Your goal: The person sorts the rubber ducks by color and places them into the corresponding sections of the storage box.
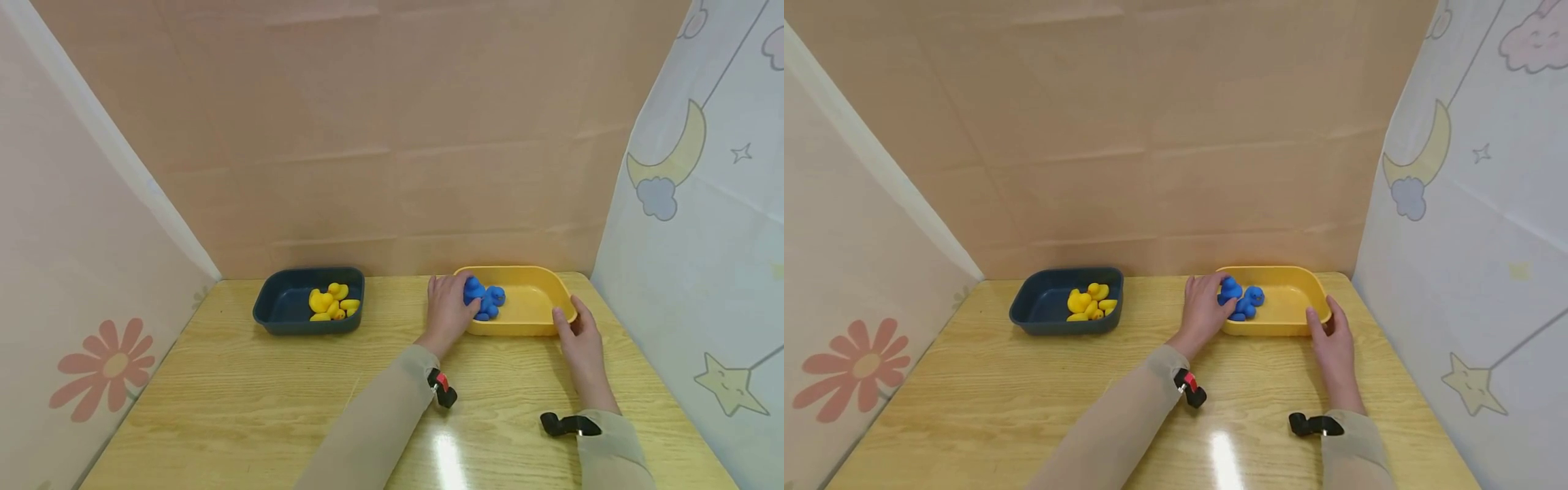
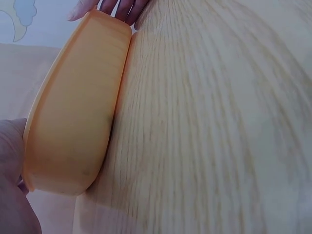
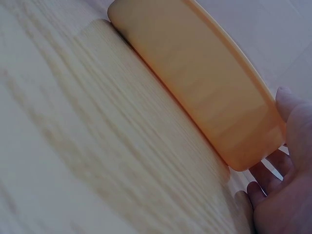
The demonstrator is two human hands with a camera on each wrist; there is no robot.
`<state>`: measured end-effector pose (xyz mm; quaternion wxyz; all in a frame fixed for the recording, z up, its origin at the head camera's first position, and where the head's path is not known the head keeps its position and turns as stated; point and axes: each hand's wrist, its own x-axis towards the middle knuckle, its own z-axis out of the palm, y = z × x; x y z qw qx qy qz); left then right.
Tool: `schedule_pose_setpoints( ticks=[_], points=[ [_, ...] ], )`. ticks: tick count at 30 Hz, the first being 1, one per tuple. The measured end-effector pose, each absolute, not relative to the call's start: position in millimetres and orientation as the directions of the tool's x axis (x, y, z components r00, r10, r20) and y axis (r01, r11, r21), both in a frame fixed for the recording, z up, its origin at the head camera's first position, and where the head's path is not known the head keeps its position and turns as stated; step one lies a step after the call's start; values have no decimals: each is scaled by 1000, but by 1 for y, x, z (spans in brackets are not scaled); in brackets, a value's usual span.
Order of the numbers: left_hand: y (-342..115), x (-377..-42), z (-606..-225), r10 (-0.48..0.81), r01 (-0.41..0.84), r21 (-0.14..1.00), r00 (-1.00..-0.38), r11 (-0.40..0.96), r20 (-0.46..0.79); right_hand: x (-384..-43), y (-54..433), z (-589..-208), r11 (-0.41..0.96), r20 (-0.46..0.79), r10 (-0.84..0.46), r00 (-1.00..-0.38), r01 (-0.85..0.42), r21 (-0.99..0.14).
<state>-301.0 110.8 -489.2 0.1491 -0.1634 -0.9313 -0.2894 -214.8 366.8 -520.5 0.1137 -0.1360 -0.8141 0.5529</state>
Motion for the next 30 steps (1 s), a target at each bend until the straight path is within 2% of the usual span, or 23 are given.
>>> schedule_pose_setpoints(
  ticks=[9, 14, 18, 30],
  points=[
    [109, -304, -491, 199, 386, 482, -897, 787, 395, -216, 366, -520, 365, 43, 348, -937, 93, -926],
    [101, -300, -496, 195, 401, 529, -894, 748, 403, -215, 366, -521, 372, 42, 355, -934, 100, -923],
    [85, -290, -500, 167, 408, 584, -891, 702, 422, -213, 365, -521, 381, 39, 360, -932, 108, -918],
    [42, -275, -495, 127, 411, 589, -878, 695, 462, -214, 367, -523, 417, 67, 355, -933, 94, -904]
  ],
)
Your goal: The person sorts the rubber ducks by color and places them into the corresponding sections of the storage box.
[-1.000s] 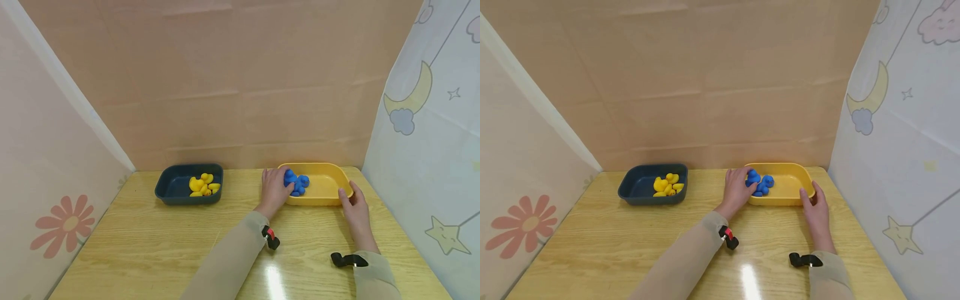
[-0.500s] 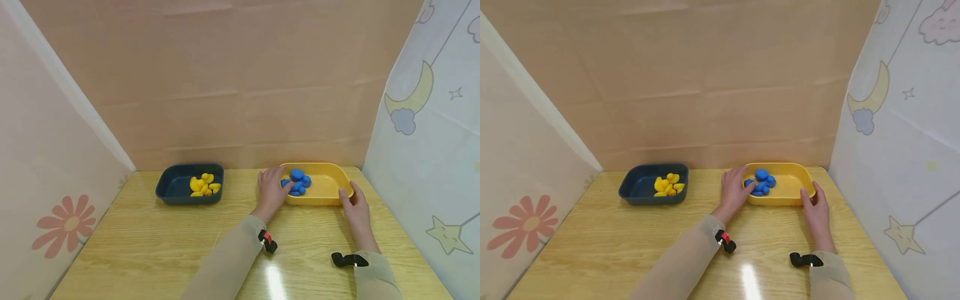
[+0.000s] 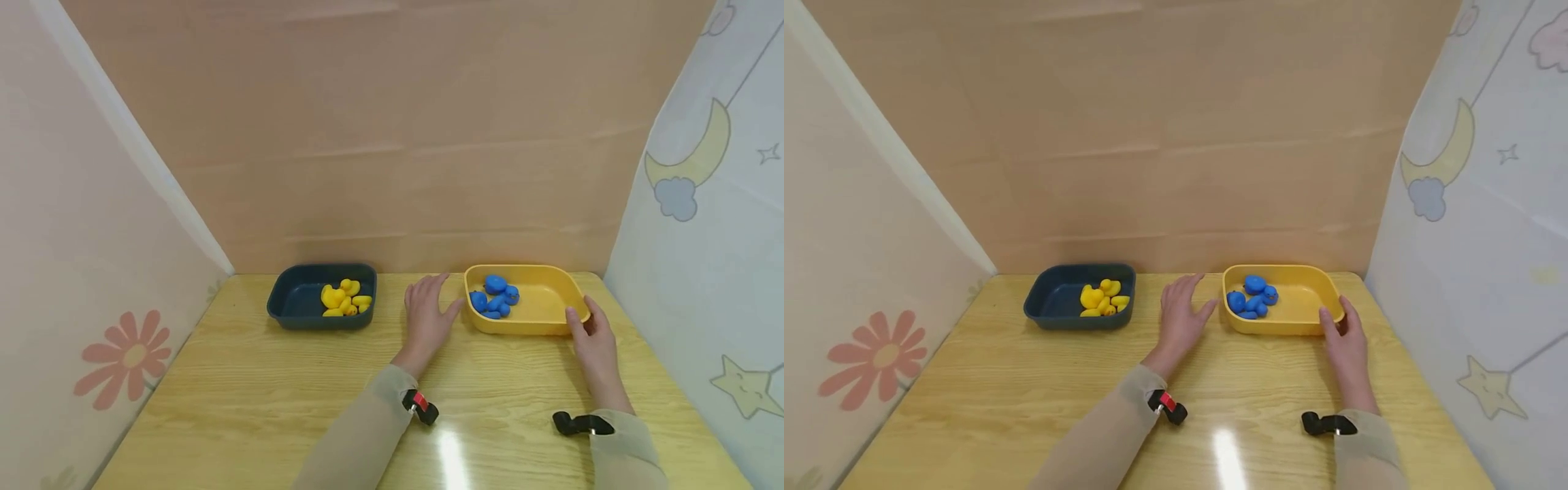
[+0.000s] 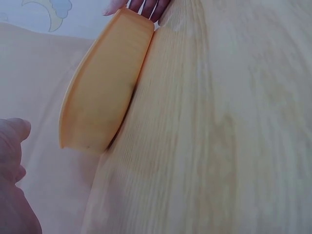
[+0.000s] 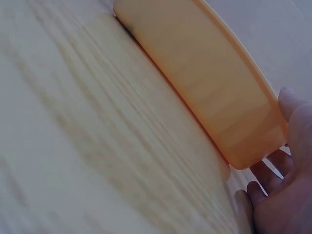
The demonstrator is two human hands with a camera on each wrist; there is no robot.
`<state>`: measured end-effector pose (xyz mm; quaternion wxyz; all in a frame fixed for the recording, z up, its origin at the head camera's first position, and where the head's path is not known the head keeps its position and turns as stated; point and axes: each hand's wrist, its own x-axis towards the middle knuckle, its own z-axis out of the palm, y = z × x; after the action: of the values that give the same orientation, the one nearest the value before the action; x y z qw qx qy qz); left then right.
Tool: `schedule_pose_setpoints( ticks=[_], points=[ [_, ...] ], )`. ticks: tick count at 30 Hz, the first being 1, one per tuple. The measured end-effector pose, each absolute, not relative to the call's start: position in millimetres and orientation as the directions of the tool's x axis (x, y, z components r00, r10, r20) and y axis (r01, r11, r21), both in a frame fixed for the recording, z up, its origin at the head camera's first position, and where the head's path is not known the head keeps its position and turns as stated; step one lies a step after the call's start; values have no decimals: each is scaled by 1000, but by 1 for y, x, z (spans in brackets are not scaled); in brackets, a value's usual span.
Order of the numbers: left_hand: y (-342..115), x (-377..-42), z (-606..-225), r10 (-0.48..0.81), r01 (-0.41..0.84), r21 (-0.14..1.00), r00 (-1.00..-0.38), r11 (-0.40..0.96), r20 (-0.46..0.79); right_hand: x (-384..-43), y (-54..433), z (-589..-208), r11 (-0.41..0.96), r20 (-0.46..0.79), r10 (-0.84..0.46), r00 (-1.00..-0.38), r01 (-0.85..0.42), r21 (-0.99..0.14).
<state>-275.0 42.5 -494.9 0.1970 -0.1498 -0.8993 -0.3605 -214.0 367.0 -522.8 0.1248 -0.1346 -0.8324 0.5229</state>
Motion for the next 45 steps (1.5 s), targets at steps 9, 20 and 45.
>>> schedule_pose_setpoints(
  ticks=[9, 20, 45],
  points=[
    [38, -260, -504, 126, 403, 603, -885, 688, 448, -207, 382, -526, 463, 80, 343, -936, 94, -881],
    [34, -248, -502, 126, 389, 580, -889, 716, 441, -205, 390, -528, 532, 129, 340, -932, 77, -843],
    [9, -226, -486, 266, 430, 519, -894, 739, 362, -218, 343, -518, 548, 103, 128, -986, -16, -836]
  ],
)
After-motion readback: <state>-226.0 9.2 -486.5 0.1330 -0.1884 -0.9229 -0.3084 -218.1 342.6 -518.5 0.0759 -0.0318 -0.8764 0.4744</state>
